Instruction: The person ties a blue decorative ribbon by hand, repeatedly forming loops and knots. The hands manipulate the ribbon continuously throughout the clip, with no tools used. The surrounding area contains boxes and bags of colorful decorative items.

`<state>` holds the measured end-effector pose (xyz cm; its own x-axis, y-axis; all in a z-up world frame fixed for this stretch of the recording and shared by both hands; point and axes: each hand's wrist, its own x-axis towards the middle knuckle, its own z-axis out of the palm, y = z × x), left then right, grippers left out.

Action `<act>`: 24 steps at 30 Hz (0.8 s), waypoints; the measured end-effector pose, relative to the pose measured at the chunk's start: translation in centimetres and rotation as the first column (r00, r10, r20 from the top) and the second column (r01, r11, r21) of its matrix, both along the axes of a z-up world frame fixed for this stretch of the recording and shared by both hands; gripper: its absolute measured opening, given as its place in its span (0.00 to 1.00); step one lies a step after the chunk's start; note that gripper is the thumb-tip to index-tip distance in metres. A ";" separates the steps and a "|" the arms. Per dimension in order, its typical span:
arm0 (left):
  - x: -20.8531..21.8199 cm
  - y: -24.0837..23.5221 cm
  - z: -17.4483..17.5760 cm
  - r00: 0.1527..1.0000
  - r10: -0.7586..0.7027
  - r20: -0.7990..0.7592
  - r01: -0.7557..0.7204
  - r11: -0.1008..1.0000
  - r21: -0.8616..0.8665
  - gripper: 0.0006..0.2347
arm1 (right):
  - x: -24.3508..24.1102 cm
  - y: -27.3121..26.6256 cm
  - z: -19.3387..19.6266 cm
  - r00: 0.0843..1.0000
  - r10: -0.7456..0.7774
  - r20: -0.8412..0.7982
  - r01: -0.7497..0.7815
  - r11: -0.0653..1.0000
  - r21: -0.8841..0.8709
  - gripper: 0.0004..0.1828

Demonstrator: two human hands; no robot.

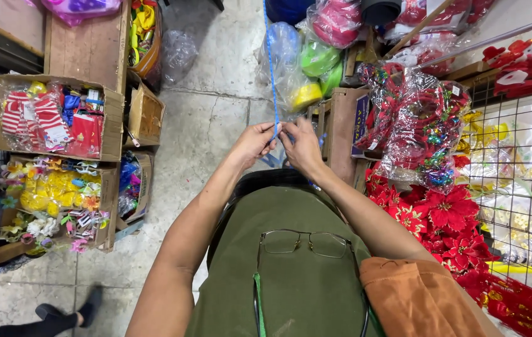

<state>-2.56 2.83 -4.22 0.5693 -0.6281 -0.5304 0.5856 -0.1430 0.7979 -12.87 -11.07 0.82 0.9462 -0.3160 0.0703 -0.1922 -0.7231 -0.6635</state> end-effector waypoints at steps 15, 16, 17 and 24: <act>-1.8 2.5 0.4 0.425 -0.304 0.853 -0.167 0.899 0.404 0.13 | 1.1 -0.1 -0.8 0.943 -0.127 -0.308 0.329 0.507 0.797 0.14; -1.6 2.3 0.4 0.425 -0.302 0.853 -0.170 0.899 0.403 0.13 | 1.3 0.1 -1.5 0.943 -0.124 -0.307 0.326 0.509 0.796 0.14; -1.4 2.2 0.4 0.464 -0.307 0.831 -0.130 0.904 0.406 0.11 | 1.6 0.3 -2.1 0.954 -0.120 -0.275 0.293 0.577 0.762 0.14; 1.1 2.9 -0.6 0.577 0.026 0.817 -0.133 0.989 0.063 0.08 | 0.9 -2.9 -1.7 0.974 -0.045 -0.224 0.142 0.886 0.441 0.07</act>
<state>-1.44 5.71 -4.80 0.8394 -0.5299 0.1211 -0.2864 -0.2418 0.9271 -12.01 -14.01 -0.84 0.8887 -0.3551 -0.2900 -0.4085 -0.3262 -0.8525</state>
